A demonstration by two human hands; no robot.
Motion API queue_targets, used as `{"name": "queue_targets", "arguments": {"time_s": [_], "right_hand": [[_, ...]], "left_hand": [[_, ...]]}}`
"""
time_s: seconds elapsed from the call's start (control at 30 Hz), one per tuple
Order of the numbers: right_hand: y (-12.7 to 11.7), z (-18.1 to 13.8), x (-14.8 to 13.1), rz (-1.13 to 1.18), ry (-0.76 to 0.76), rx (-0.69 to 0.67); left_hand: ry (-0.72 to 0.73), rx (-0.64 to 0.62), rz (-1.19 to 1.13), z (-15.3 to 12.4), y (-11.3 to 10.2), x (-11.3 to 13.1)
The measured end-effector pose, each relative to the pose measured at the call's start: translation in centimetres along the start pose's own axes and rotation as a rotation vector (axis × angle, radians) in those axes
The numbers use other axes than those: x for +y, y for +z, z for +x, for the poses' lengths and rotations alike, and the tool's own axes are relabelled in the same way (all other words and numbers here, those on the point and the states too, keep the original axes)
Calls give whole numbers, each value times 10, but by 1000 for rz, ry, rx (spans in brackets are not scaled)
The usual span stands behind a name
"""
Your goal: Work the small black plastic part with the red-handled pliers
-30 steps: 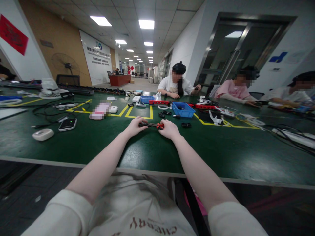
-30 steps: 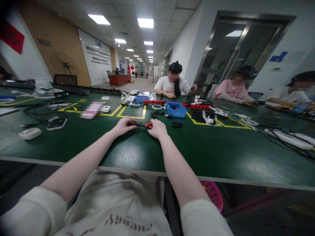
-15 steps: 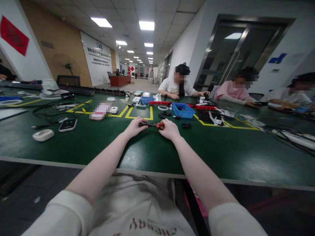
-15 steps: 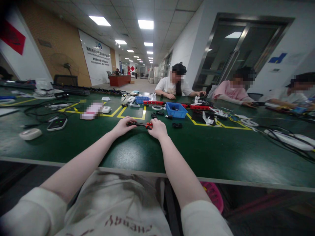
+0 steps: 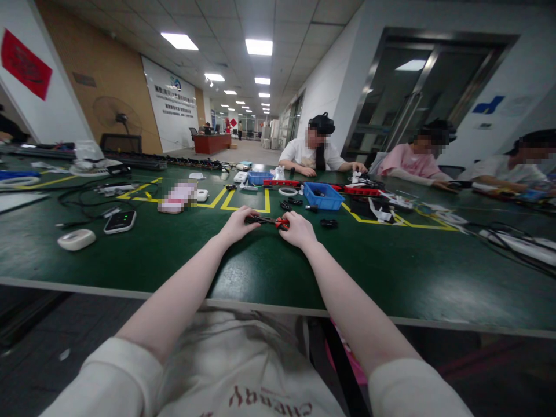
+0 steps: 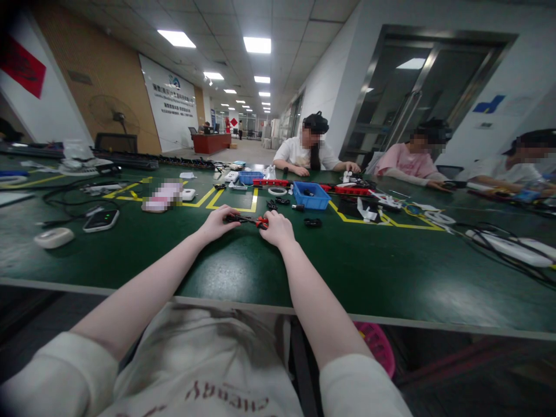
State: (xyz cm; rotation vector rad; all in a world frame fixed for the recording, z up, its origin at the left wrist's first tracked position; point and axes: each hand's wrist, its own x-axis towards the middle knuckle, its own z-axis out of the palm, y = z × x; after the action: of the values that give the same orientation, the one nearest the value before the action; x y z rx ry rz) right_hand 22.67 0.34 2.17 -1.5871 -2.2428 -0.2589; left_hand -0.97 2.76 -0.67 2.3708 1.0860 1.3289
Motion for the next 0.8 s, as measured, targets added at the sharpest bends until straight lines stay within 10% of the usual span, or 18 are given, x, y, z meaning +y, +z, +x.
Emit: {"name": "queue_targets", "arguments": {"time_s": [0.8], "right_hand": [[0,-2,0,25,16,-50]], "left_hand": [[-10,-25,10,0,-1,0]]}}
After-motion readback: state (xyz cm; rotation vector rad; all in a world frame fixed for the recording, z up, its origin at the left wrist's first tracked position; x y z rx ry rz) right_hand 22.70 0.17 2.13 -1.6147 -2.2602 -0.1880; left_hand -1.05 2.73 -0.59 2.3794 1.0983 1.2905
